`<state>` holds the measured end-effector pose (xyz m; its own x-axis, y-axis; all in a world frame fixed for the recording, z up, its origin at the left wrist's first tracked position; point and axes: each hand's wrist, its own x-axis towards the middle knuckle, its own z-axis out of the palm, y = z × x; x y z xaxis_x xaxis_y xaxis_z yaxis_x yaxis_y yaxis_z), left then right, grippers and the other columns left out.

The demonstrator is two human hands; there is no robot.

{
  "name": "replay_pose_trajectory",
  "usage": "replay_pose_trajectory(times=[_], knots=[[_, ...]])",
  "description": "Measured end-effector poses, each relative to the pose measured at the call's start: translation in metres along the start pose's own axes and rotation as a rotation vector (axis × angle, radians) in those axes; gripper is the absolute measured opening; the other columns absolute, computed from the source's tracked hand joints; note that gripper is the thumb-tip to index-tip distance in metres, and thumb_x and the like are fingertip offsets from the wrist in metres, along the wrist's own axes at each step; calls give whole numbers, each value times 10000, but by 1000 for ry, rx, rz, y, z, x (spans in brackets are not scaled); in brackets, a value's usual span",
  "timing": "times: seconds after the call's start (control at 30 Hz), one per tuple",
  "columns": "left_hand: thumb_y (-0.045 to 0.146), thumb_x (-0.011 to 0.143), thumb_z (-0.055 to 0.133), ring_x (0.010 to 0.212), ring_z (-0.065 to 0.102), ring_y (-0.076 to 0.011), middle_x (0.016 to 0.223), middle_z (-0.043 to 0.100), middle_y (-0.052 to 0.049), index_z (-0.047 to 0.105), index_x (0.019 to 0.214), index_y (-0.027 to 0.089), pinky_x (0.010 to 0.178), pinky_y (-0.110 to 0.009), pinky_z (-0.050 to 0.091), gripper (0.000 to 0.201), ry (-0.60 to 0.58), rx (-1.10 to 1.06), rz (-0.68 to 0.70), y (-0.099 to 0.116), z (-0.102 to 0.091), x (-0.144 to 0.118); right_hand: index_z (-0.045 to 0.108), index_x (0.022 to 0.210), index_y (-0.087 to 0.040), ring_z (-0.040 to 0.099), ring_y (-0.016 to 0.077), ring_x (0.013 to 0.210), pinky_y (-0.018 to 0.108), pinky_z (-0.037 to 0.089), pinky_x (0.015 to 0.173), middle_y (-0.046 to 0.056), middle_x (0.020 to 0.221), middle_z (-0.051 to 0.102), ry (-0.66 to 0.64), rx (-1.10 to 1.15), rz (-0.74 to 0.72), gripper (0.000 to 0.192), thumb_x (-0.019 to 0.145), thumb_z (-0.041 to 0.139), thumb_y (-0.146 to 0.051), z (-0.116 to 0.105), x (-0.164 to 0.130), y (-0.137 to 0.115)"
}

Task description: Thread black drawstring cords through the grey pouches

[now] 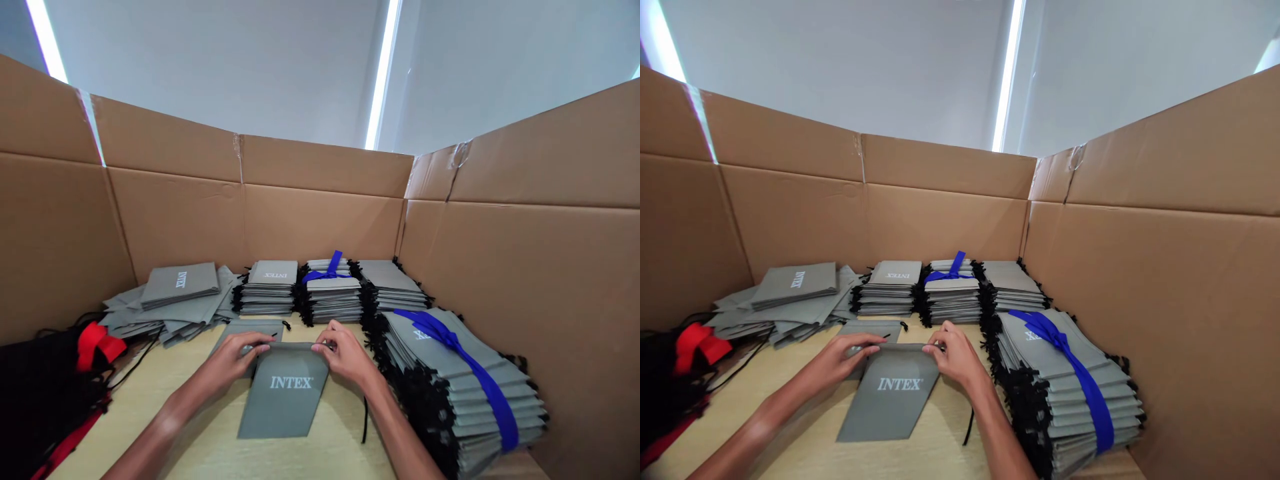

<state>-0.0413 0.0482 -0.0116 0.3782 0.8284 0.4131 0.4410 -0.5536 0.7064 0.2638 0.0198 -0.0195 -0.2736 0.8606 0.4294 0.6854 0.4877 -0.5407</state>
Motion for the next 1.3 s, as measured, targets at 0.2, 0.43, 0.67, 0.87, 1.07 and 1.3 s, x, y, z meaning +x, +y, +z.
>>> replay_pose_trajectory(times=[0.2, 0.43, 0.67, 0.87, 1.07, 1.3], knots=[[565, 893, 747, 1100, 804, -366, 1141, 878, -96, 912, 1057, 299, 1001, -431, 616, 353, -12, -83, -66, 2, 2, 2, 880, 973, -229, 645, 177, 866, 263, 453, 764, 25, 898, 663, 26, -61, 23, 133, 1001, 804, -335, -5, 1, 2], [678, 811, 829, 996, 804, -361, 1051, 878, -128, 904, 962, 258, 892, -405, 645, 453, 41, -173, -114, 4, 4, 2, 893, 995, -253, 738, 204, 843, 271, 453, 731, 38, 907, 823, 59, -167, 170, 297, 955, 817, -537, -10, 1, -11], [781, 736, 814, 885, 788, -326, 936, 866, -117, 869, 845, 229, 805, -373, 631, 566, 100, -141, -154, 6, -7, 6, 878, 988, -272, 790, 268, 937, 287, 448, 737, 64, 922, 851, 127, -294, 330, 484, 916, 755, -735, -15, 0, -25], [808, 701, 814, 910, 770, -323, 924, 854, -113, 841, 840, 225, 836, -363, 606, 600, 210, -118, -186, -12, -45, 5, 865, 962, -256, 792, 246, 970, 277, 404, 733, 74, 984, 857, 131, -354, 362, 506, 1099, 548, -625, -23, 1, -15], [838, 598, 849, 898, 759, -328, 902, 844, -113, 826, 801, 226, 796, -355, 604, 645, 308, -115, -222, -31, -66, 2, 855, 944, -242, 785, 241, 931, 282, 367, 703, 82, 954, 850, 135, -394, 391, 516, 1116, 528, -603, -28, 2, -10], [831, 597, 834, 817, 735, -308, 816, 813, -90, 776, 753, 231, 722, -340, 589, 622, 374, -61, -237, -49, -72, 2, 852, 923, -251, 769, 250, 903, 292, 347, 689, 86, 916, 835, 137, -385, 409, 490, 1096, 559, -603, -30, 2, -6]])
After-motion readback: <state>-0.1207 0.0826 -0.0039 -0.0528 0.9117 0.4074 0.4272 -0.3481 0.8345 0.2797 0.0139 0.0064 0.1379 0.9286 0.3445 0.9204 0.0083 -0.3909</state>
